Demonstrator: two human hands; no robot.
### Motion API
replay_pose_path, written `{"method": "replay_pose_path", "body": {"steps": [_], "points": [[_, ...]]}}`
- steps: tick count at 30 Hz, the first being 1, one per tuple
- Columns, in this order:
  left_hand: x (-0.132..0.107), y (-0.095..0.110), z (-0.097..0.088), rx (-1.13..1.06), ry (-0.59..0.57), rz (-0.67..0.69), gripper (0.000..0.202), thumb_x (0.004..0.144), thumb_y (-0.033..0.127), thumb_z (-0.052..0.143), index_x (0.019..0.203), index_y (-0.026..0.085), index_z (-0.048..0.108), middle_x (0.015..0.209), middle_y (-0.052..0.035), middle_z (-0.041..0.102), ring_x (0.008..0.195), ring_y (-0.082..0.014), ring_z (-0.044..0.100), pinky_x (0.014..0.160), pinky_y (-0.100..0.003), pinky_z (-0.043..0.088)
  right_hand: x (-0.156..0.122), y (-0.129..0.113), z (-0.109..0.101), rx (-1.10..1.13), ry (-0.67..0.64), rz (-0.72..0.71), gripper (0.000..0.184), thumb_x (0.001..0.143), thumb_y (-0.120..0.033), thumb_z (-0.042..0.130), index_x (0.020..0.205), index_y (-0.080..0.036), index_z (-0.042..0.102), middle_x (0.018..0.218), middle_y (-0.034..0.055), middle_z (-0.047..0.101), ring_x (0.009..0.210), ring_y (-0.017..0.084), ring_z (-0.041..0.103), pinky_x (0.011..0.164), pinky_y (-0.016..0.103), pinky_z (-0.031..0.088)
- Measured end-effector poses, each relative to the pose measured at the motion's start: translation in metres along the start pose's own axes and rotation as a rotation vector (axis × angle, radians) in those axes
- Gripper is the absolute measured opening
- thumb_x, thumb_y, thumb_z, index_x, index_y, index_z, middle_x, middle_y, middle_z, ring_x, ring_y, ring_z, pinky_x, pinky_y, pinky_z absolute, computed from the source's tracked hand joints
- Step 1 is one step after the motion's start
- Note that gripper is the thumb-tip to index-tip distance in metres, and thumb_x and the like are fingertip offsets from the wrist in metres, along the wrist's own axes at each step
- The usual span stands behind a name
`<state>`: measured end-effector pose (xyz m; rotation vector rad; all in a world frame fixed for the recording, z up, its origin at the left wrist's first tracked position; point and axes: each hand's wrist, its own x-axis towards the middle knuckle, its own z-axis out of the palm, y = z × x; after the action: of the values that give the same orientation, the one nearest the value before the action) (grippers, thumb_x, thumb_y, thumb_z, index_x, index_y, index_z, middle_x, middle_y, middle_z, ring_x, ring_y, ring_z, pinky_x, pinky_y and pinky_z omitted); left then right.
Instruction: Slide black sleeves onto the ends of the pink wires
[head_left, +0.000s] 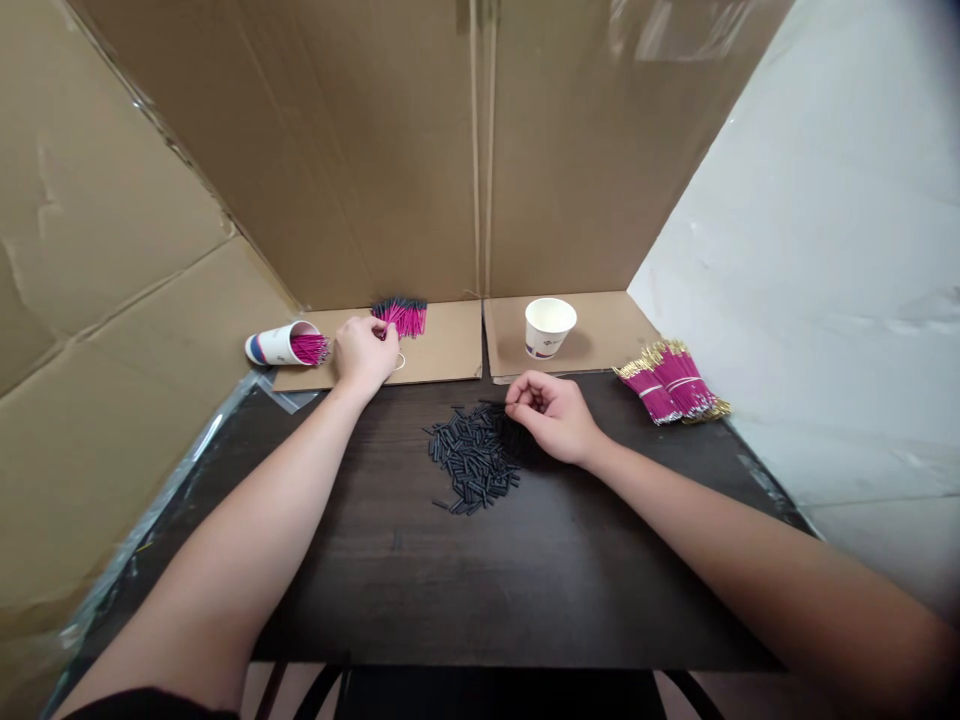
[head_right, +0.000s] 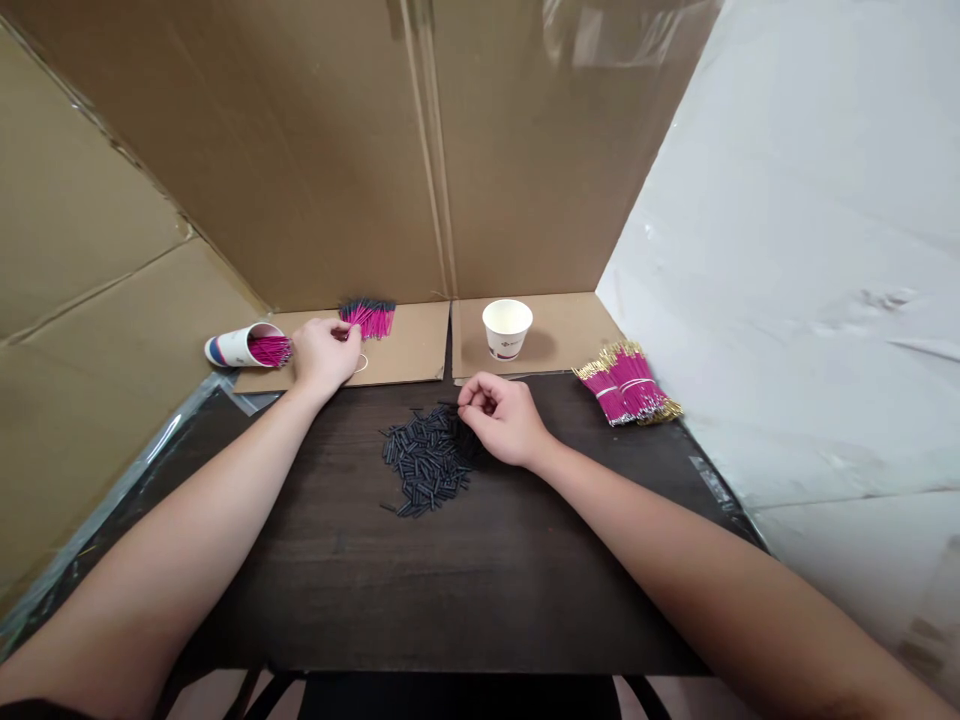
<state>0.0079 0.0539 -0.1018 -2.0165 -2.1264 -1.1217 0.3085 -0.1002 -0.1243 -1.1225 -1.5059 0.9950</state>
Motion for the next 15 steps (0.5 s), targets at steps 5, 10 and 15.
{"method": "replay_pose_path", "body": {"steps": [5,10,15], "points": [[0.002,-0.004,0.001,-0.047,0.027,0.004,0.02,0.093,0.035,0.071,0.091,0.022,0.085,0.097,-0.0135,0.083,0.095,-0.0329,0.075,0.098,-0.044,0.057,0.0,0.001,0.0,0.009,-0.009,0.003,0.013,0.082,-0.033,0.076,0.085,-0.022,0.071,0.068,-0.0021,0.061,0.062,0.014,0.049,0.062,0.032,0.038],[0.003,-0.008,0.002,-0.078,0.041,-0.01,0.023,0.095,0.039,0.072,0.094,0.022,0.088,0.097,-0.0134,0.085,0.095,-0.0338,0.077,0.096,-0.045,0.057,0.001,0.002,-0.001,0.012,0.001,0.001,0.013,0.081,-0.034,0.076,0.084,-0.022,0.07,0.068,-0.0018,0.061,0.062,0.014,0.05,0.062,0.032,0.039],[0.007,-0.012,0.001,-0.086,0.069,-0.026,0.03,0.097,0.039,0.069,0.097,0.019,0.09,0.094,-0.0141,0.085,0.093,-0.0358,0.079,0.093,-0.046,0.058,0.002,0.003,-0.002,-0.001,-0.007,-0.003,0.012,0.08,-0.032,0.076,0.084,-0.022,0.07,0.068,-0.0014,0.062,0.063,0.014,0.051,0.063,0.032,0.04]]}}
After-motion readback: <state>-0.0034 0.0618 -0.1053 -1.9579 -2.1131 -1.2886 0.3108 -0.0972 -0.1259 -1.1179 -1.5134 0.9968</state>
